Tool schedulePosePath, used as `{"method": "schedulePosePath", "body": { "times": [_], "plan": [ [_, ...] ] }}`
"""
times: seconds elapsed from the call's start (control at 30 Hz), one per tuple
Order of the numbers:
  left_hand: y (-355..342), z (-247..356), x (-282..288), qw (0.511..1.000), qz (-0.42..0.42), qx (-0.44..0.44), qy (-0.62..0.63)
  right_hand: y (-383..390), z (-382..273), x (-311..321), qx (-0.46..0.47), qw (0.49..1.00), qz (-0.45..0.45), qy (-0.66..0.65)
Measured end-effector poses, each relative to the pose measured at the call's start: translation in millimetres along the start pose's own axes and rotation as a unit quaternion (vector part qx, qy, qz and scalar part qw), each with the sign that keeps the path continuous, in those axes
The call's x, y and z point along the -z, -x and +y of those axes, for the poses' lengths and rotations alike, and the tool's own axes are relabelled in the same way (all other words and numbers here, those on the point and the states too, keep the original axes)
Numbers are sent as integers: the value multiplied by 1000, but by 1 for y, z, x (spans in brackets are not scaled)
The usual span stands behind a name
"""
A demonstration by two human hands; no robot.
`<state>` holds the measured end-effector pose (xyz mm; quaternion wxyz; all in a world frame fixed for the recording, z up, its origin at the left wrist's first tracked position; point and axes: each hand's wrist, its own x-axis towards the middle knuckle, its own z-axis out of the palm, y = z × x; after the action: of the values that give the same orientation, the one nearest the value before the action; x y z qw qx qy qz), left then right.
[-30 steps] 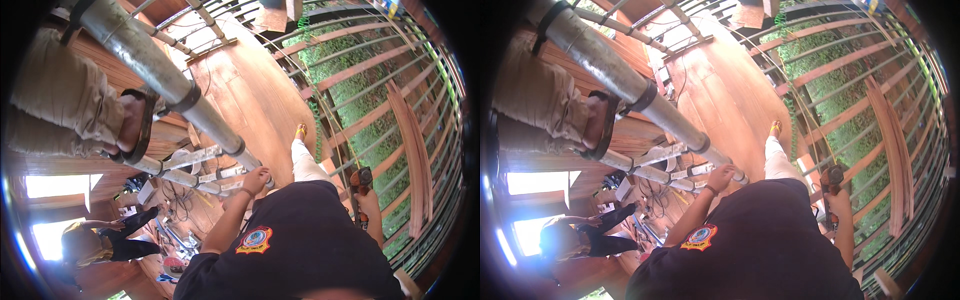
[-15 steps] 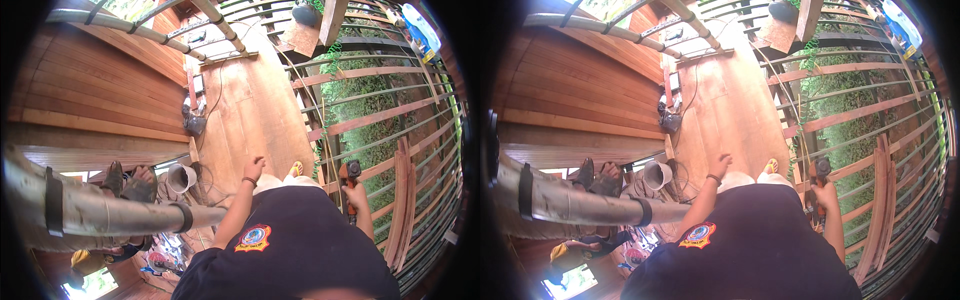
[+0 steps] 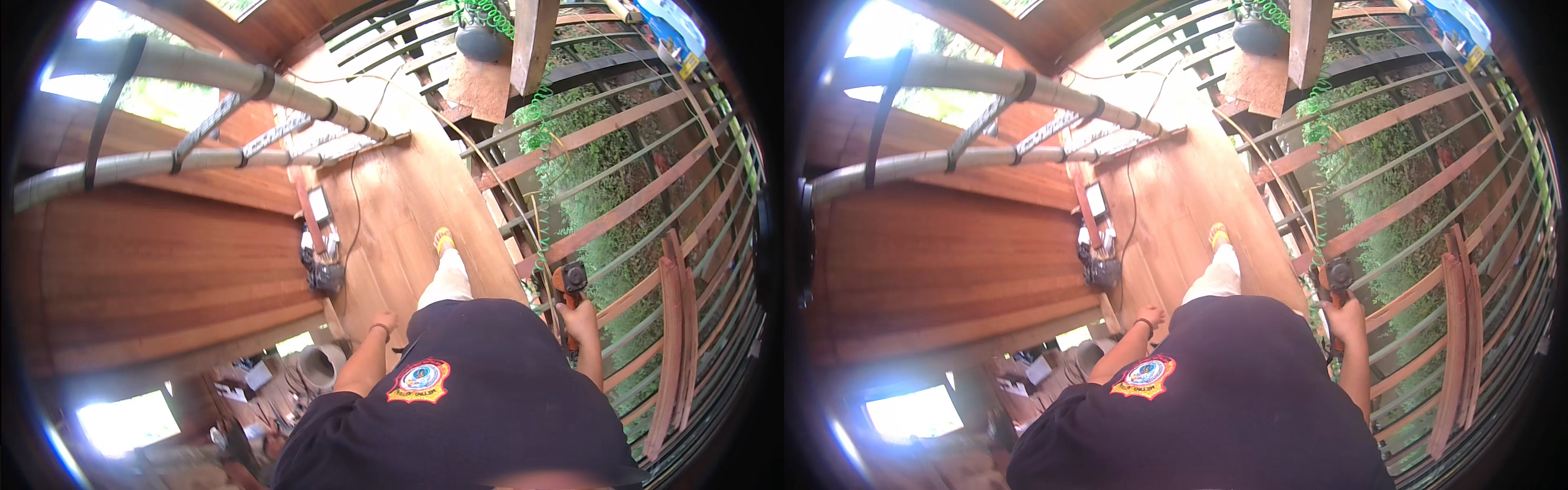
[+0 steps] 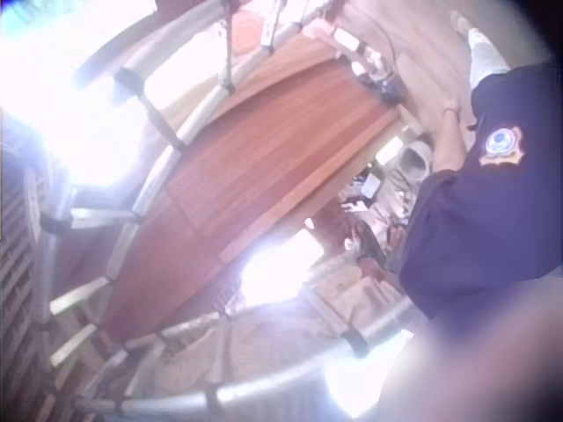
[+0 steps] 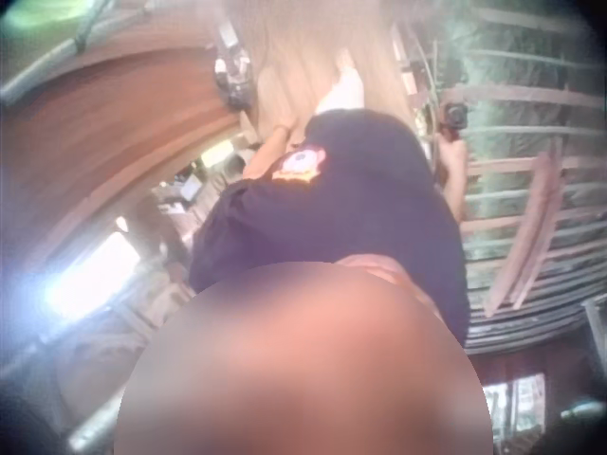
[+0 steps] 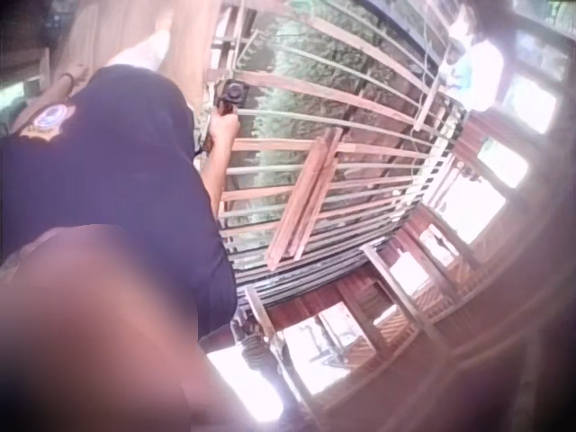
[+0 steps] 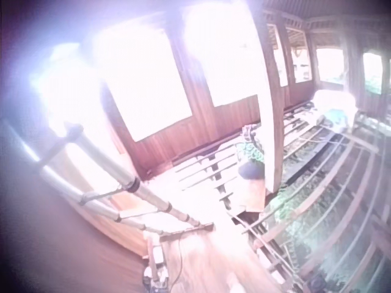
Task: The person fits wooden planks into a curved wall frame, uses a hammer to tap them into place, and secures them with a nail gun. The person also uses a chisel to trim a small piece of wood and a tape measure to check dimensions.
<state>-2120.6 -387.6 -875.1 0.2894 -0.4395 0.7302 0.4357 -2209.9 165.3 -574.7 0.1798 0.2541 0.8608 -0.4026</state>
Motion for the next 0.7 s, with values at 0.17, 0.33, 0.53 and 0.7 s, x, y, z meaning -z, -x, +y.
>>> {"method": "schedulePosePath", "body": {
  "times": [0.17,0.33,0.53,0.7],
  "plan": [
    [-41,194,98,981,17,-157,-108,-55,-78,-31,-63,997,-16,30],
    [-76,383,140,937,37,-219,-268,-89,-124,-66,-95,995,14,-23],
    [-133,541,71,873,-48,-322,-362,-121,-142,-107,-62,995,37,-74],
    [-150,653,24,844,-104,-353,-391,-164,-157,-135,-191,979,43,-57]
  ]
}}
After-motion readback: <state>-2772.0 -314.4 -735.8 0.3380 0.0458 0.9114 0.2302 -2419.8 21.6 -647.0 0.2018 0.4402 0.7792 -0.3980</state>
